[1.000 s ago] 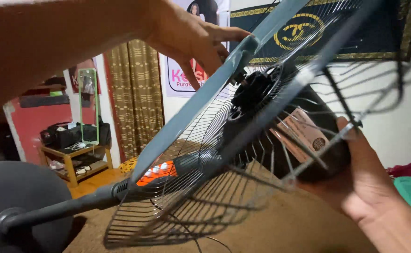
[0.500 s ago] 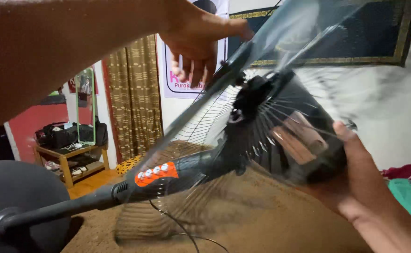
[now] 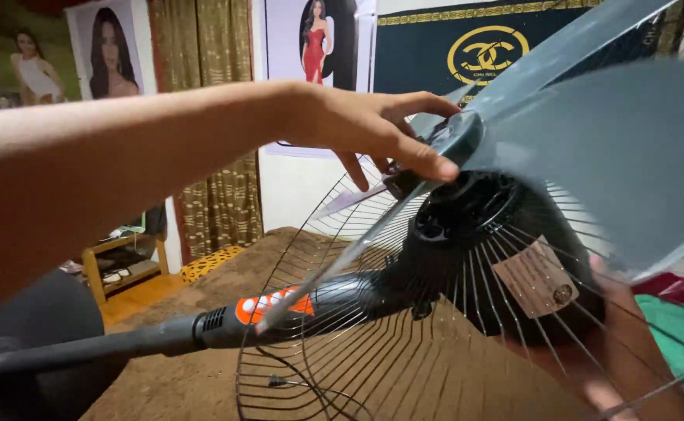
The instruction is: The person removes the central hub cap and then the fan blade assembly from an electric fan. They manipulate the fan head to access the components and pull the blade off the motor shaft.
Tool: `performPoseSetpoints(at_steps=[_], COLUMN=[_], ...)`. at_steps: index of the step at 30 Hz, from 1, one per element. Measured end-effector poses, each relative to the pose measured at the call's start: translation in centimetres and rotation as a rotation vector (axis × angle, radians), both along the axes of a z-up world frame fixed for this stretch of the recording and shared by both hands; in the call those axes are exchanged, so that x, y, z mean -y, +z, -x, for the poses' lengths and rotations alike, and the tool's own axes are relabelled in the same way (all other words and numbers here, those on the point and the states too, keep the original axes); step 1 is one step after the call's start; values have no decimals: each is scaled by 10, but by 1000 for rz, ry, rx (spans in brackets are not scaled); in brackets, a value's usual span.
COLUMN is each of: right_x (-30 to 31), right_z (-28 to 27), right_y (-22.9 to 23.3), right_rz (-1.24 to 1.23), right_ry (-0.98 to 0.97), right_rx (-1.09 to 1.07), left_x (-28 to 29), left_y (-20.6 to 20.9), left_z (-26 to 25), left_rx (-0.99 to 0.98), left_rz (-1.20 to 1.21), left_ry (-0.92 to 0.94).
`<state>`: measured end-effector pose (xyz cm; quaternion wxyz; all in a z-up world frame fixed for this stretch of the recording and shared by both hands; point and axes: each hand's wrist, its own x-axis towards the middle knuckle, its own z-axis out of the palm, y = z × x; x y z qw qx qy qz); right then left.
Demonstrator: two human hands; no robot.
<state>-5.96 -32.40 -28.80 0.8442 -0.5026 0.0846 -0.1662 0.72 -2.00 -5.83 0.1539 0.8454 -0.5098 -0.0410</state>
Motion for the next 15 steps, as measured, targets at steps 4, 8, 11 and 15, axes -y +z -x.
performPoseSetpoints(at_steps=[4,8,11,15], right_x=[-14,-16,-7,-7], right_z=[14,11,12,9], right_y=[4,4,-7,-15], right_rz=[-41,-57,-57,-76], right_ry=[42,52,57,173], right_rx=[93,110,145,212], left_x=[19,40,24,-8], left_y=[8,25,41,32], left_z=[-5,-33,-54,-52], left_rx=[172,127,-62,4], left_rz=[-63,-200,-226,-74], left_ry=[234,353,495,276])
